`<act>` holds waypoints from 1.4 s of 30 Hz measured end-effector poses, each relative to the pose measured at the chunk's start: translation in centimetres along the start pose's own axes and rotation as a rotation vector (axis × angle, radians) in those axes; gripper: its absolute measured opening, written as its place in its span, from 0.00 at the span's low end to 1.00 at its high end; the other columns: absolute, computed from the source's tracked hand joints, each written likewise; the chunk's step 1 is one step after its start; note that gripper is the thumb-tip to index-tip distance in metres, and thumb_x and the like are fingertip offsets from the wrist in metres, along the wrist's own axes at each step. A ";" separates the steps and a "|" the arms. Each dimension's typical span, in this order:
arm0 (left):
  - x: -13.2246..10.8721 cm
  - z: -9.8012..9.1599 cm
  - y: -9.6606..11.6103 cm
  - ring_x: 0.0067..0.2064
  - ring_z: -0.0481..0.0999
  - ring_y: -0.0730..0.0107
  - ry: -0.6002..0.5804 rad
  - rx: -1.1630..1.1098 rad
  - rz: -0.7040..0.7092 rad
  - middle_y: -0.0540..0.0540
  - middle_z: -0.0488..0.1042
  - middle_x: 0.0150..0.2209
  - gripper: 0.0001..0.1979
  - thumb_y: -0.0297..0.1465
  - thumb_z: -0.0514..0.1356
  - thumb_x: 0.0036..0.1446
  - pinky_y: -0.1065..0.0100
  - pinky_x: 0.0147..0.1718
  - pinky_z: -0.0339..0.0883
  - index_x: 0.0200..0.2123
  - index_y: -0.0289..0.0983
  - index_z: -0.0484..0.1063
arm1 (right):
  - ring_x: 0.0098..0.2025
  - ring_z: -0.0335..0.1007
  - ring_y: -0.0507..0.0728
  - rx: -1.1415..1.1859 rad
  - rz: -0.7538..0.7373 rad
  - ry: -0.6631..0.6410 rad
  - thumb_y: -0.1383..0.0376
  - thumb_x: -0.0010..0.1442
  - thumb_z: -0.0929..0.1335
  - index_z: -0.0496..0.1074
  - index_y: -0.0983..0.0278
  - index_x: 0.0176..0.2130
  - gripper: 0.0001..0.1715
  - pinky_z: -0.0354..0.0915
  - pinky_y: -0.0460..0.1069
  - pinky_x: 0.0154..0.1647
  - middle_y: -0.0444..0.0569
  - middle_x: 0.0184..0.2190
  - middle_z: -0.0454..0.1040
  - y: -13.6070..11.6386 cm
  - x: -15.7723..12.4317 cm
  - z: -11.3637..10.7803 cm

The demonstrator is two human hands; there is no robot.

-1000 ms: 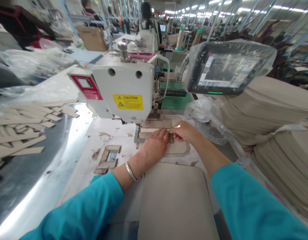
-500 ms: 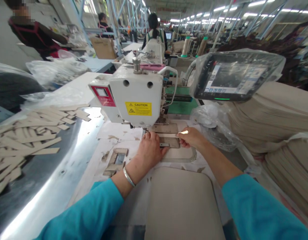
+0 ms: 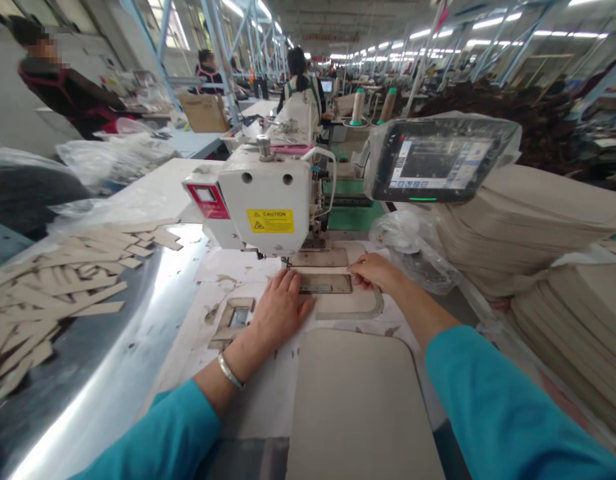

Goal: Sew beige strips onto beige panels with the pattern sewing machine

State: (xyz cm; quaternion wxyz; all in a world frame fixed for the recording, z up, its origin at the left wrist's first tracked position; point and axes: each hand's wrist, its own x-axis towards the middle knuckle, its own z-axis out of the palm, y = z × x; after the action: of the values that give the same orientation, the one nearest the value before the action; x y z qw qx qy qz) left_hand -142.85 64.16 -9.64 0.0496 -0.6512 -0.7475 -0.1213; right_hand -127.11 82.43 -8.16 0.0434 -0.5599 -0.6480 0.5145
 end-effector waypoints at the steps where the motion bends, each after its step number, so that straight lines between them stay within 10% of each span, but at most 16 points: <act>1: 0.0 -0.1 0.0 0.60 0.63 0.45 0.004 0.002 -0.006 0.34 0.69 0.57 0.25 0.40 0.57 0.62 0.50 0.61 0.59 0.55 0.28 0.66 | 0.13 0.58 0.47 -0.017 -0.016 0.010 0.69 0.61 0.66 0.65 0.65 0.26 0.12 0.52 0.42 0.14 0.41 0.13 0.66 0.2 0.1 0.0; 14: 0.6 -0.9 -1.0 0.55 0.67 0.49 -0.039 0.045 0.023 0.35 0.71 0.54 0.19 0.39 0.58 0.61 0.53 0.57 0.63 0.49 0.31 0.69 | 0.13 0.57 0.46 -0.119 -0.087 0.057 0.67 0.58 0.68 0.66 0.65 0.21 0.14 0.50 0.43 0.15 0.43 0.13 0.67 0.6 1.0 0.4; 42: -2.2 -4.5 -10.1 0.53 0.67 0.50 -0.040 0.115 -0.063 0.35 0.72 0.50 0.19 0.43 0.54 0.63 0.51 0.55 0.64 0.46 0.32 0.69 | 0.11 0.53 0.45 -0.014 -0.020 -0.043 0.71 0.59 0.68 0.67 0.65 0.28 0.08 0.48 0.41 0.12 0.38 0.10 0.64 -8.4 -0.7 9.3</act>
State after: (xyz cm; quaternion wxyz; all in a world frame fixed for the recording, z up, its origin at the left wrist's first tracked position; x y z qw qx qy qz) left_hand -152.83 59.76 -6.99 0.0680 -0.6256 -0.7743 -0.0664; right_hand -138.50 77.42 -6.10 0.0303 -0.5426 -0.6579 0.5214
